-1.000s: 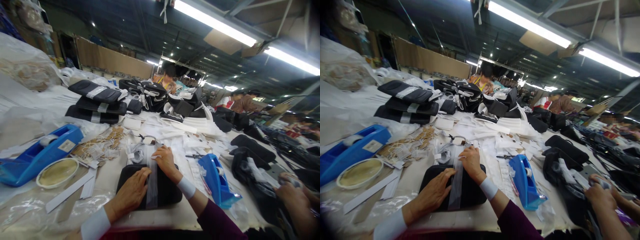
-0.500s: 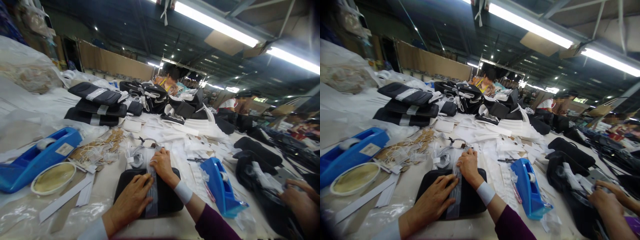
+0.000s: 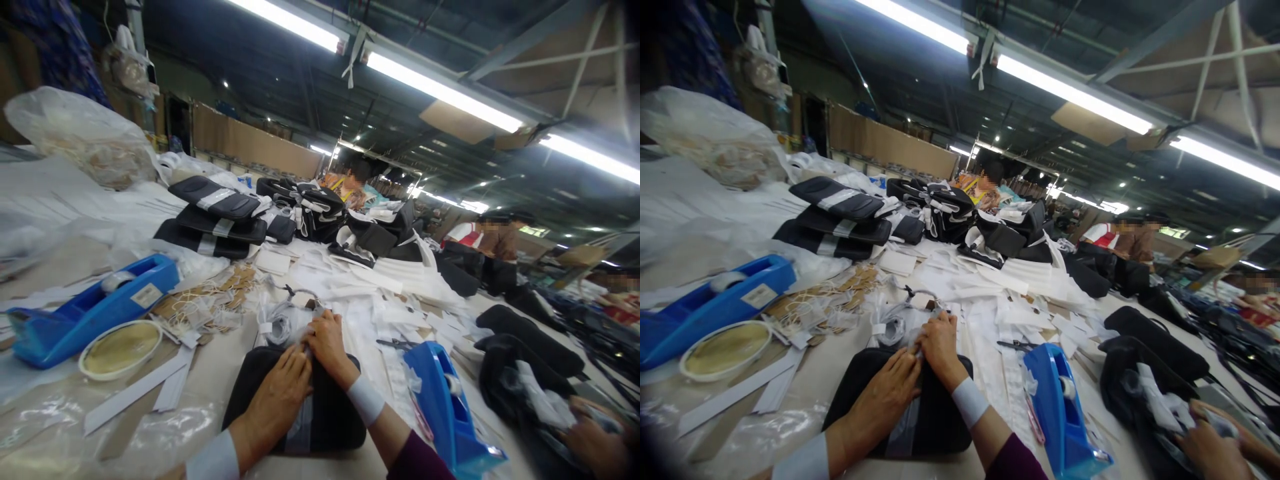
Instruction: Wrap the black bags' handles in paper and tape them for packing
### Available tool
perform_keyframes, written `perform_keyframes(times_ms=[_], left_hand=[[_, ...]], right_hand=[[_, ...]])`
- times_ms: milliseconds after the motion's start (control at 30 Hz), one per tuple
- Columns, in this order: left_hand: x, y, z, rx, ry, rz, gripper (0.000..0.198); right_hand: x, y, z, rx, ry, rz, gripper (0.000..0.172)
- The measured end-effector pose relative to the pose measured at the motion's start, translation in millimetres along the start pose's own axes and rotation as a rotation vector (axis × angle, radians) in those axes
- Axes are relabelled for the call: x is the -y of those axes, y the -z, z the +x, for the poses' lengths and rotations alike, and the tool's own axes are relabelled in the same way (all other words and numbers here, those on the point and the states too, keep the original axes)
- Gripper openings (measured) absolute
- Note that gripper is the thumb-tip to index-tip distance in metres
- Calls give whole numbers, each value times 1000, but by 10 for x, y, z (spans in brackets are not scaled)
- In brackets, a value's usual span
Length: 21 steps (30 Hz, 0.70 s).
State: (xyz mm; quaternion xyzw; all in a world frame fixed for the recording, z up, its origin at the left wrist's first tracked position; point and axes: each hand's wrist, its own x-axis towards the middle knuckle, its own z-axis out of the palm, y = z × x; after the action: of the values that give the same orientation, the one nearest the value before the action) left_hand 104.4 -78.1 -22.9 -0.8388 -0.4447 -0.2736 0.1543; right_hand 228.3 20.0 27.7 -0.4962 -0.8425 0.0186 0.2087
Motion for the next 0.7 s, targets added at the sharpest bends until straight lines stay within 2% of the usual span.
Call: perform_keyframes(times_ms=[167,267,300,400,467,533,600,700], left_hand=[[20,-3,-26,64,5,50,50],[19,1,-3,96,-4,74,50],[16,5,2,98,-3,87,49],[6,13,1,92,-1,125,47],[6,6,-10,88,-5,132,46],[10,-14,-24,83,-8,125,47],[14,-39,-35,74,-8,114,47],[15,-58,-32,68,1,102,47]], right_hand=[[21,-5,77,-26,-52,-11,25],[13,-20,123,-53,-101,-14,10],[6,-19,136,-62,-116,-16,14],[-16,14,163,-123,-136,-10,42],[-23,61,166,-180,-102,6,40],[-20,113,152,-184,-22,18,27],[-14,146,121,-109,90,1,17],[-17,128,60,26,238,-41,19]])
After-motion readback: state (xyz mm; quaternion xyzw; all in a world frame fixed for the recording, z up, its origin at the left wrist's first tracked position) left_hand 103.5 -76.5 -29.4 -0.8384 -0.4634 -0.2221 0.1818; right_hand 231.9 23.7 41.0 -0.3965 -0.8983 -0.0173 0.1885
